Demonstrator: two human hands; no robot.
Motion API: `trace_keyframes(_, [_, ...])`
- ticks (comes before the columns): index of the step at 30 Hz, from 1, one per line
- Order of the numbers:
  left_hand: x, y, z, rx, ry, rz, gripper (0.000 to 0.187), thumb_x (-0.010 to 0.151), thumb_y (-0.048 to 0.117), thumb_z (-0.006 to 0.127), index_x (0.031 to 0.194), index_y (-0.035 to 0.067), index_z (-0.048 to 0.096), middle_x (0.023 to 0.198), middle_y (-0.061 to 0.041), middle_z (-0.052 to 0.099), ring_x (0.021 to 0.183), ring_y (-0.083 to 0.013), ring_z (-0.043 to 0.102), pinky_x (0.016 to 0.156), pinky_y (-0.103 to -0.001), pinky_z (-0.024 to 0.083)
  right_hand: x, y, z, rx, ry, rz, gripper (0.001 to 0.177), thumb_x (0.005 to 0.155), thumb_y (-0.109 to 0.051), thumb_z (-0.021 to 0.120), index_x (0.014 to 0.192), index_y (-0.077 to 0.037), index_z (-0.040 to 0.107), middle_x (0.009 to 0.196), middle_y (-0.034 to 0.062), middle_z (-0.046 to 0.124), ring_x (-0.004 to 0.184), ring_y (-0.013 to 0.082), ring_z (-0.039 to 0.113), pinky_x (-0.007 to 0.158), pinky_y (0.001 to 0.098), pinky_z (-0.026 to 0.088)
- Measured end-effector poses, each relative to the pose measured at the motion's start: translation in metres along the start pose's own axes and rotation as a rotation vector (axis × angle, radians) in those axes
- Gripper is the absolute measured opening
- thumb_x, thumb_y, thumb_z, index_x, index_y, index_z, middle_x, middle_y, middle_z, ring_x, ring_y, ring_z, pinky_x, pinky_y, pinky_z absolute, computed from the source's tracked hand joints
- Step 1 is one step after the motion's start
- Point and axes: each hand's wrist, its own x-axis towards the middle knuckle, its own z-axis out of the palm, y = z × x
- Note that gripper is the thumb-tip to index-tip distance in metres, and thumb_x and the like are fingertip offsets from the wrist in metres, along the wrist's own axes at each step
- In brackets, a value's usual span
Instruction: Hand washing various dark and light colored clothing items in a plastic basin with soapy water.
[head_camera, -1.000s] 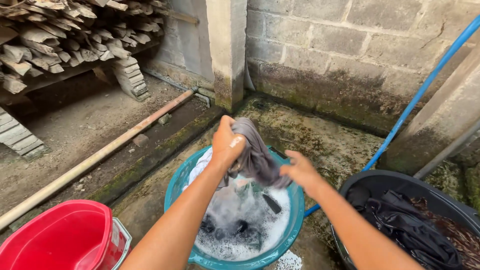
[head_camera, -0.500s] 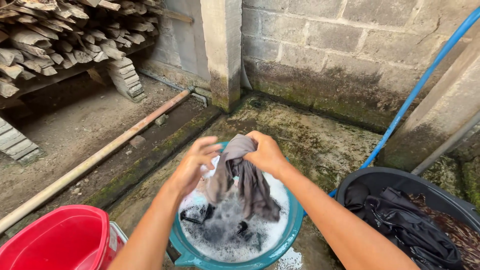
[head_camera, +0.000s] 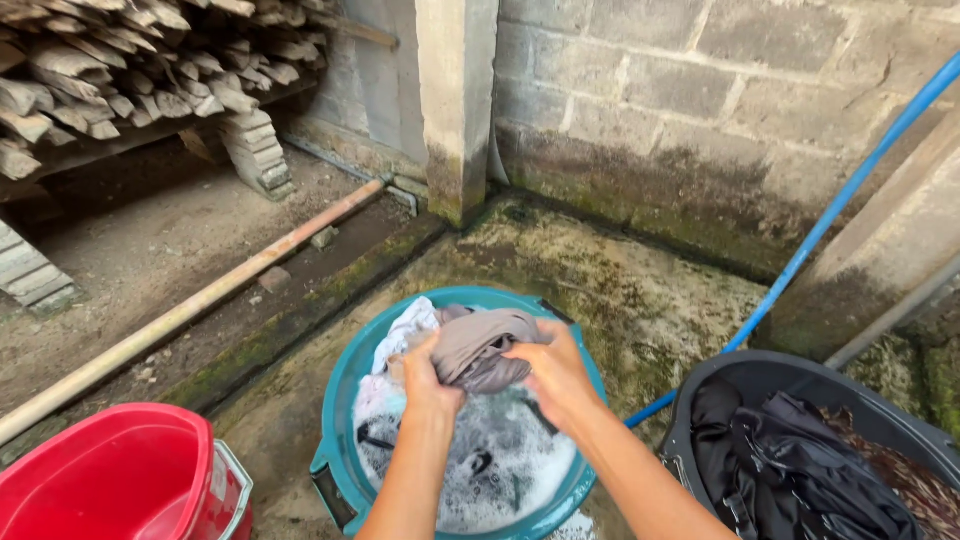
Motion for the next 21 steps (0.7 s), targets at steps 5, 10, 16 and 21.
trace_keyframes(5, [-0.044, -0.008, 0.068, 0.012, 0.205, 0.42, 0.041, 0.081, 0.015, 0.073, 0.12, 0.009, 0.065, 0.115, -0.01, 0.071, 0.105, -0.0315, 0.069, 0.095, -0.053, 0.057, -0.028, -0.001, 0.012, -0.421, 0.111, -0.54, 0.065, 0.083, -0.014, 0.067, 0.145, -0.014, 0.049, 0.152, 0.0087, 0.04, 0.135, 0.0215, 0.047, 0.099, 0.0357, 0.049])
trace_keyframes(10, [-0.084, -0.015, 0.107, 0.298, 0.126, 0.816, 0.046, 0.071, 0.011, 0.075, 0.117, 0.005, 0.068, 0.113, -0.005, 0.073, 0.103, -0.0234, 0.069, 0.095, -0.039, 0.053, 0.022, 0.067, 0.027, -0.172, 0.276, -0.168, 0.058, 0.105, -0.053, 0.048, 0.133, -0.005, 0.064, 0.131, 0.0214, 0.066, 0.125, 0.0316, 0.058, 0.103, 0.0369, 0.047])
trace_keyframes(16, [-0.059, 0.008, 0.094, 0.695, 0.015, 0.763, 0.031, 0.071, 0.014, 0.074, 0.096, 0.002, 0.06, 0.091, -0.008, 0.066, 0.084, -0.019, 0.059, 0.08, -0.033, 0.049, 0.035, 0.067, 0.044, 0.277, 0.093, 0.05, 0.052, 0.104, -0.054, 0.039, 0.107, -0.011, 0.067, 0.08, 0.0018, 0.065, 0.061, 0.0154, 0.057, 0.045, 0.0338, 0.043])
trace_keyframes(21, [-0.049, 0.019, 0.073, 0.697, -0.206, 0.585, 0.024, 0.072, 0.014, 0.066, 0.091, 0.003, 0.059, 0.086, -0.005, 0.061, 0.08, -0.0171, 0.056, 0.074, -0.032, 0.048, 0.029, 0.066, 0.035, 0.305, -0.317, 0.297, 0.047, 0.107, -0.051, 0.038, 0.107, -0.013, 0.064, 0.077, 0.0024, 0.067, 0.057, 0.0168, 0.061, 0.038, 0.0322, 0.043])
